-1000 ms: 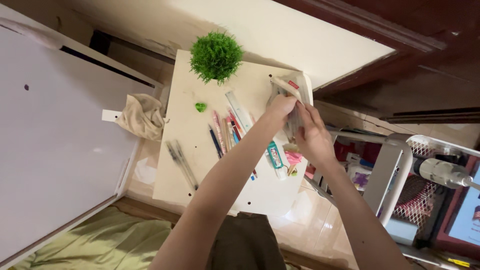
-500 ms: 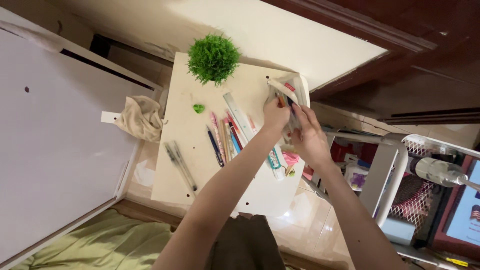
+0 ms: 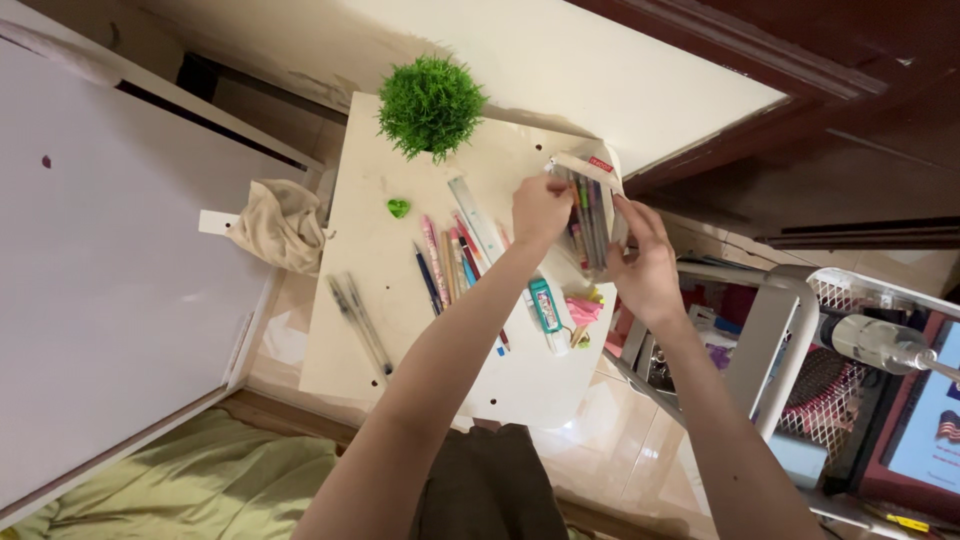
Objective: The person wipes various pens and pencils with a cloth one by one, then places them into a clear plastic pencil case on a small white table. The person handles each item individually, wiping it before inserting it into the case.
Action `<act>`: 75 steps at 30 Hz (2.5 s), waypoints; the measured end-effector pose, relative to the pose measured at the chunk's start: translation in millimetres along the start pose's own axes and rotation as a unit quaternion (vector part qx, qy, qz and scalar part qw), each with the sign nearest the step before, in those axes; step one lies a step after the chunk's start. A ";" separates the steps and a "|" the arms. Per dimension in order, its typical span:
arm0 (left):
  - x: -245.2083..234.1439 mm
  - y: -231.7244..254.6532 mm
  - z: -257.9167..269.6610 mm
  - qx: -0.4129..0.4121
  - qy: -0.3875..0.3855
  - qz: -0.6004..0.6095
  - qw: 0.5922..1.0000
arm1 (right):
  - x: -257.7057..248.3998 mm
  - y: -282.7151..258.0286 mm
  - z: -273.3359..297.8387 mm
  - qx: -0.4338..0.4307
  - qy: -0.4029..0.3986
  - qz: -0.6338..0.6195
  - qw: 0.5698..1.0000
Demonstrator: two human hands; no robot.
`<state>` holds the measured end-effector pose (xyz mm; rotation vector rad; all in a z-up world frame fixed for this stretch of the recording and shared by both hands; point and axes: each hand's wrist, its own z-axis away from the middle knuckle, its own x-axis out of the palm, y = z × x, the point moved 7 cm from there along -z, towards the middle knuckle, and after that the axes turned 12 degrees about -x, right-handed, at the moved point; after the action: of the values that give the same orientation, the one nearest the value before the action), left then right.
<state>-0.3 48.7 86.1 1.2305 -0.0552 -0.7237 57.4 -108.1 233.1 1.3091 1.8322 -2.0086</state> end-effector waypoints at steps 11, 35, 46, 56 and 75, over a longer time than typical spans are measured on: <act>-82.7 5.5 32.7 0.022 -0.089 0.072 0.993 | 19.2 -4.4 1.7 -0.014 -0.062 -0.027 0.998; -359.2 -133.5 152.3 -0.177 0.123 -0.113 0.970 | 248.2 -122.4 78.6 0.061 -0.272 -0.095 0.956; -339.1 -141.1 130.7 -0.199 0.048 -0.190 0.960 | 305.7 -152.7 92.5 0.086 -0.168 -0.009 0.982; -316.2 -182.6 128.6 -0.298 -0.149 0.101 0.938 | 323.0 -132.7 98.3 0.109 -0.204 -0.155 0.961; -278.7 -91.5 121.4 -0.247 -0.245 0.244 0.905 | 214.1 -84.8 91.7 0.189 -0.240 -0.295 0.905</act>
<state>-310.6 81.8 144.2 0.4906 -0.5454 -0.5393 -172.1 -70.3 147.5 0.2154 1.7690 -2.7702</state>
